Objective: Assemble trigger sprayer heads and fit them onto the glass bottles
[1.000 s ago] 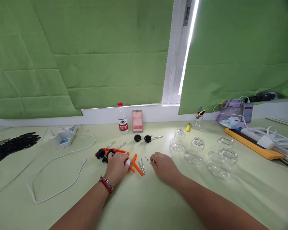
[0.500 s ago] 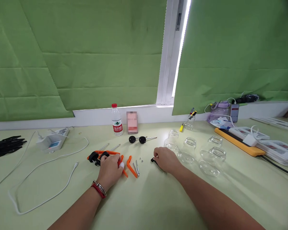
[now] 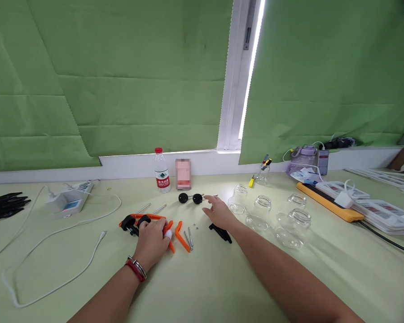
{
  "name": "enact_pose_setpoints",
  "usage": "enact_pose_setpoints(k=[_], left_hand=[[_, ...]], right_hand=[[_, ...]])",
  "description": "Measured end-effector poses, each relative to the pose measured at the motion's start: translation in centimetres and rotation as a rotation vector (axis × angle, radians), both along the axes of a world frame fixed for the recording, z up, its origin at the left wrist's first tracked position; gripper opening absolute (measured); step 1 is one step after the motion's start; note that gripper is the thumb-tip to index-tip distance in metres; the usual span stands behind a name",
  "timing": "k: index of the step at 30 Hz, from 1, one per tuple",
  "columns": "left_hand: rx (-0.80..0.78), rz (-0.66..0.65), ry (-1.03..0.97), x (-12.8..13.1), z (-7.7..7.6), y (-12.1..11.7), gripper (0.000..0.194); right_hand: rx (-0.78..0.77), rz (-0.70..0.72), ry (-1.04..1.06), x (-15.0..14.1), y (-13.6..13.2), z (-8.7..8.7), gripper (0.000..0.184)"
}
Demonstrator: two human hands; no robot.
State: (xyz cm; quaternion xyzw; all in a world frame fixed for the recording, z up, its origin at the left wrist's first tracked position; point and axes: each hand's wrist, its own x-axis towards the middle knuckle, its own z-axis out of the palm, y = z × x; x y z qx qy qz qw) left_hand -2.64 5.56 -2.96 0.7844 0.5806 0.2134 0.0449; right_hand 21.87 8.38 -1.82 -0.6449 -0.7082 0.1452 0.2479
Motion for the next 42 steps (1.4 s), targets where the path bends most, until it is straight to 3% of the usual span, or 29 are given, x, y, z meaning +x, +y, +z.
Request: enact_pose_setpoints(k=[5, 9, 15, 20, 24, 28, 32, 34, 36, 39, 42], left_hand=[[-0.008, -0.01, -0.008, 0.1, 0.0, -0.1, 0.012], [-0.032, -0.009, 0.008, 0.2, 0.1, -0.2, 0.015], [-0.045, -0.005, 0.046, 0.5, 0.1, -0.7, 0.027], [-0.051, -0.023, 0.09, 0.9, 0.5, -1.3, 0.015], [-0.048, -0.015, 0.105, 1.4, 0.9, -2.0, 0.023], [-0.055, -0.032, 0.094, 1.7, 0.8, -2.6, 0.029], [-0.061, -0.034, 0.059, 1.7, 0.8, -2.7, 0.037], [-0.059, -0.02, -0.082, 1.6, 1.2, -2.7, 0.034], [-0.102, -0.04, -0.431, 1.5, 1.5, -2.8, 0.035], [-0.276, -0.106, -0.959, 1.5, 1.8, -2.9, 0.052], [-0.399, -0.073, -1.155, 1.7, 1.6, -2.8, 0.043]], right_hand=[[-0.086, -0.131, -0.034, -1.8, 3.7, 0.5, 0.036], [-0.151, -0.192, -0.087, -2.1, 5.1, 0.3, 0.029], [-0.2, -0.176, -0.163, -1.7, 4.6, -0.6, 0.018], [-0.225, -0.152, -0.206, -1.4, 4.3, -1.1, 0.012], [-0.221, -0.156, -0.214, -1.5, 4.0, -1.1, 0.01], [-0.176, -0.16, -0.213, -1.7, 3.2, -0.2, 0.007], [-0.092, -0.126, -0.206, -2.7, 1.5, 1.5, 0.016], [-0.042, -0.088, -0.199, -3.9, -0.1, 2.3, 0.02], [0.004, -0.024, -0.19, -5.6, -2.2, 2.7, 0.021], [0.075, 0.137, -0.213, -8.0, -5.4, 2.6, 0.02], [0.091, 0.285, -0.248, -9.5, -7.7, 2.2, 0.022]])
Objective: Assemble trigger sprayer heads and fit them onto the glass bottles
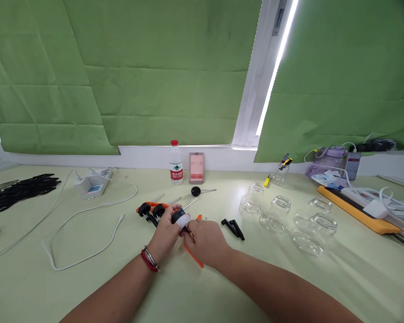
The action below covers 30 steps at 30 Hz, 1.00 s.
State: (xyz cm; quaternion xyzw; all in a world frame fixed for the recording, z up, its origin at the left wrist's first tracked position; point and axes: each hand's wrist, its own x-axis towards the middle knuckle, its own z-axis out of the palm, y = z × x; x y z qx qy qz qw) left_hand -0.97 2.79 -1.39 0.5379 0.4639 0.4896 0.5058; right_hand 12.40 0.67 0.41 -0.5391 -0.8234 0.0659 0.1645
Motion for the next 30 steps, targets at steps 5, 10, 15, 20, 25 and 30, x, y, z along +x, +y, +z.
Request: enact_pose_setpoints(k=[5, 10, 15, 20, 25, 30], left_hand=[[0.021, 0.148, -0.138, -0.5, -0.3, 0.5, 0.024], [0.077, 0.135, -0.321, -0.9, -0.3, 0.8, 0.029], [-0.02, 0.012, -0.461, -0.9, 0.0, 0.3, 0.032], [-0.102, -0.221, -0.498, -0.5, 0.2, -0.8, 0.018], [-0.154, -0.302, -0.498, -0.1, 0.2, -1.2, 0.017], [-0.16, -0.366, -0.487, -0.1, 0.5, -1.4, 0.018]], right_hand=[[-0.19, 0.041, -0.14, -0.1, -1.8, -0.2, 0.039], [-0.281, 0.046, -0.171, 1.5, -3.2, -1.0, 0.023], [-0.357, 0.107, 0.523, 5.4, -2.2, -0.7, 0.021], [-0.569, 0.141, 1.18, 9.5, -0.2, -1.3, 0.027], [-0.854, 0.362, 1.274, 10.8, 0.7, -2.6, 0.028], [-0.902, 0.448, 1.177, 11.3, 0.9, -2.5, 0.027]])
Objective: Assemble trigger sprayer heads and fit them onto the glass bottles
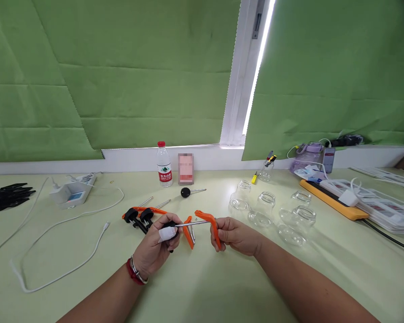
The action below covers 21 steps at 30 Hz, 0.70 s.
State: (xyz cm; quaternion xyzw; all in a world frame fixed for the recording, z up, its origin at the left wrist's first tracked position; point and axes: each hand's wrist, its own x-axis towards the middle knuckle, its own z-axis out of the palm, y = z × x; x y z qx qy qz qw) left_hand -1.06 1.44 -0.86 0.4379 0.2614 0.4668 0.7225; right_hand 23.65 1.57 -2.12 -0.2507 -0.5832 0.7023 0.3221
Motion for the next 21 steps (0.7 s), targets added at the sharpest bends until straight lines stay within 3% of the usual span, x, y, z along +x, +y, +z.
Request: enact_pose_setpoints(k=[11, 21], left_hand=[[0.005, -0.131, 0.169, 0.13, 0.56, -0.67, 0.032], [0.076, -0.133, 0.21, 0.56, 0.49, -0.79, 0.032]], right_hand=[[0.044, 0.193, 0.019, 0.86, 0.4, -0.32, 0.029], [0.076, 0.112, 0.006, 0.83, 0.26, -0.03, 0.03]])
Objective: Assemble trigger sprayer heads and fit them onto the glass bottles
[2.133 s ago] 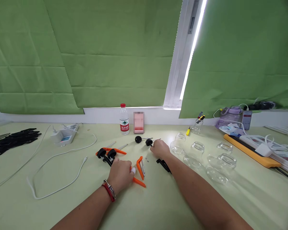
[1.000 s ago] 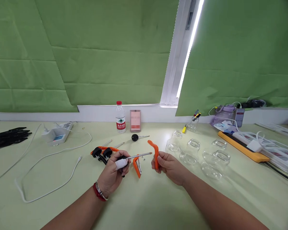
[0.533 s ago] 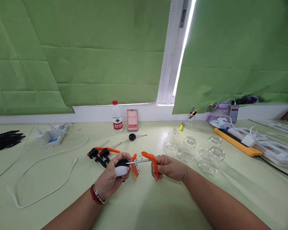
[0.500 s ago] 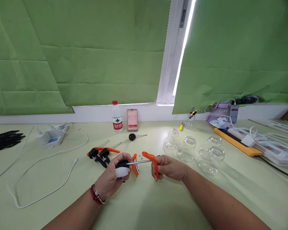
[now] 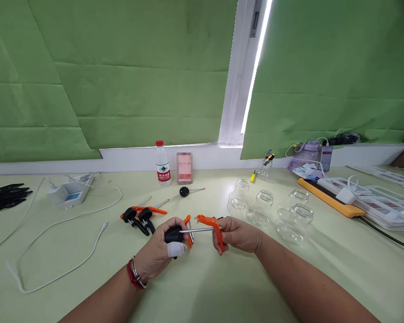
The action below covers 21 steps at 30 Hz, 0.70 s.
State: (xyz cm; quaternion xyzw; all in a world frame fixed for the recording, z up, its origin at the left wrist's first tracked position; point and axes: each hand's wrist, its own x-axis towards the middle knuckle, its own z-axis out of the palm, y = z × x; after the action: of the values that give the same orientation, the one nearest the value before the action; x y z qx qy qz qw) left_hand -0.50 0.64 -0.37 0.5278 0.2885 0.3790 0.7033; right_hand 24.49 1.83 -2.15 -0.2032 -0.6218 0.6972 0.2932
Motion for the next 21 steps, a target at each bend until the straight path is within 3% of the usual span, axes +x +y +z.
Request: enact_pose_setpoints(k=[13, 21], left_hand=[[0.115, -0.153, 0.11, 0.7, -0.5, -0.9, 0.035], [0.237, -0.154, 0.263, 0.6, 0.0, -1.4, 0.032]], right_hand=[[0.027, 0.11, -0.131, -0.8, -0.4, -0.3, 0.035], [-0.143, 0.082, -0.131, -1.3, -0.5, -1.7, 0.025]])
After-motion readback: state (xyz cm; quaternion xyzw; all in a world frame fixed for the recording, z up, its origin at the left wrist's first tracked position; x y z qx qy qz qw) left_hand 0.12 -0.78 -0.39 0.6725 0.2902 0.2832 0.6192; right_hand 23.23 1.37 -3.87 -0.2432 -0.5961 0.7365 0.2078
